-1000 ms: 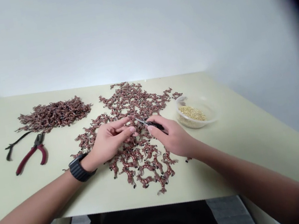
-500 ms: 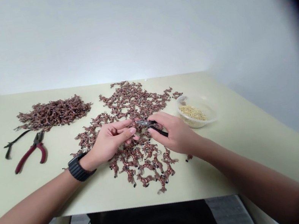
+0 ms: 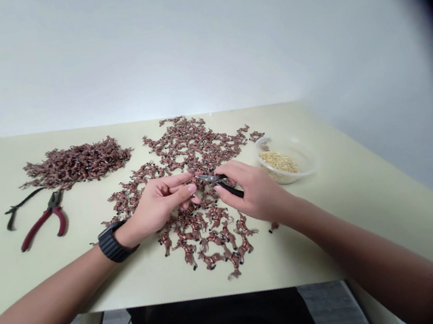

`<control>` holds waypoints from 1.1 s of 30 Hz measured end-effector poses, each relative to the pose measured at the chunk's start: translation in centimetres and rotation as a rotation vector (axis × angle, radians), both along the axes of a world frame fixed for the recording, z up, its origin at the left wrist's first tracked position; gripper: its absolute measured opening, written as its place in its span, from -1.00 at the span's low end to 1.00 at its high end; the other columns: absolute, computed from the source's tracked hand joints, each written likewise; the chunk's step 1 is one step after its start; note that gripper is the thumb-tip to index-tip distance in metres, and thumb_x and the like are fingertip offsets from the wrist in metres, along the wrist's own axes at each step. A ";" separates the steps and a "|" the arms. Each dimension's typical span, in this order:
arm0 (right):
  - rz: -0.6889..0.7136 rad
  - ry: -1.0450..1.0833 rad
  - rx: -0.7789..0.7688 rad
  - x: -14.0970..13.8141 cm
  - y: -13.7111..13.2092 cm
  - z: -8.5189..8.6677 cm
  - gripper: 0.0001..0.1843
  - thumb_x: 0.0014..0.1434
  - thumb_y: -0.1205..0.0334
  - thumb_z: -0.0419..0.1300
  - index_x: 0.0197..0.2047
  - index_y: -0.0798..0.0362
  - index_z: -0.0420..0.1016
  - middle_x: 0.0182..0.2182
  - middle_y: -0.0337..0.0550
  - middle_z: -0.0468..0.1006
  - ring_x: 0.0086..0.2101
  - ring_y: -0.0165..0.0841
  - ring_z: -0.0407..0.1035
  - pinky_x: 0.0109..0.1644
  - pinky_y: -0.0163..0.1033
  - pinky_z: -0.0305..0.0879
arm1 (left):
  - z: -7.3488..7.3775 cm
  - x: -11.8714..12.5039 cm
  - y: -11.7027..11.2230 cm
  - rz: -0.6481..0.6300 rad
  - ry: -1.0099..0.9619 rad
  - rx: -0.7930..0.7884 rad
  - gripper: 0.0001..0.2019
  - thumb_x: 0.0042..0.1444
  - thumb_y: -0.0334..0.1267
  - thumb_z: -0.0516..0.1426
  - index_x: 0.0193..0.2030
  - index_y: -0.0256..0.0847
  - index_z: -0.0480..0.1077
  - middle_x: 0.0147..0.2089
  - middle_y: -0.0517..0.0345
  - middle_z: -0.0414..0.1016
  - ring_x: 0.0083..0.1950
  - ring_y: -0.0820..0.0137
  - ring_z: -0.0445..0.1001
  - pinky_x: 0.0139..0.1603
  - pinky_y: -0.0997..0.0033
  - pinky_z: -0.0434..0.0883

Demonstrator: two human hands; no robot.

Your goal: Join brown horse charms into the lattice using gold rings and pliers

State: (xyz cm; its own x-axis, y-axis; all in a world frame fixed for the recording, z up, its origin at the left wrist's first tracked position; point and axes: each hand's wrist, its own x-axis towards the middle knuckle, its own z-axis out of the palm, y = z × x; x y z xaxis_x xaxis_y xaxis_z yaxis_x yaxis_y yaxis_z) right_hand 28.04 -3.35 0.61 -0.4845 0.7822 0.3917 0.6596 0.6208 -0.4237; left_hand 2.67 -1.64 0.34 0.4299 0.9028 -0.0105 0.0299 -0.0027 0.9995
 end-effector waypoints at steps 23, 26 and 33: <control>0.034 0.143 -0.445 -0.3 -0.8 2.0 -0.67 0.47 -0.02 -0.04 -0.18 -0.02 0.41 -0.42 -0.23 0.40 -0.46 -0.38 0.23 -0.39 -0.22 0.15 | -0.7 0.2 -0.9 0.100 0.263 0.626 -0.57 0.22 -0.18 0.29 0.23 -0.12 0.51 -0.03 0.06 0.69 -0.12 0.31 0.63 0.14 0.23 0.52; 0.041 0.190 -0.429 -0.5 -0.9 2.1 -0.66 0.47 -0.03 -0.04 -0.22 -0.02 0.38 -0.41 -0.21 0.41 -0.44 -0.37 0.25 -0.38 -0.21 0.17 | -0.6 0.3 -1.0 0.126 0.266 0.602 -0.54 0.21 -0.17 0.30 0.25 -0.13 0.49 -0.05 0.04 0.69 -0.16 0.30 0.63 0.02 0.26 0.57; -0.072 0.134 -0.103 -0.4 -0.6 1.1 -0.78 0.37 0.07 0.11 -0.06 0.00 0.43 -0.28 -0.12 0.52 -0.36 -0.32 0.33 -0.30 -0.19 0.20 | -0.2 0.6 -0.8 0.077 0.081 0.190 -0.46 0.20 -0.12 0.31 0.29 -0.27 0.45 -0.27 0.01 0.69 -0.44 0.47 0.47 -0.32 0.44 0.48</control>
State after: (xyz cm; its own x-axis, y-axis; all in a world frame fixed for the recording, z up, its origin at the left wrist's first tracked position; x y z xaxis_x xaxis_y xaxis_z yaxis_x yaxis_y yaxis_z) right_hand 27.68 -3.96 1.72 -0.3743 0.8523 0.3653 0.6341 0.5227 -0.5698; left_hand 3.27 -2.40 0.18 0.3643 0.9220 0.1312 0.1176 -0.1853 0.9756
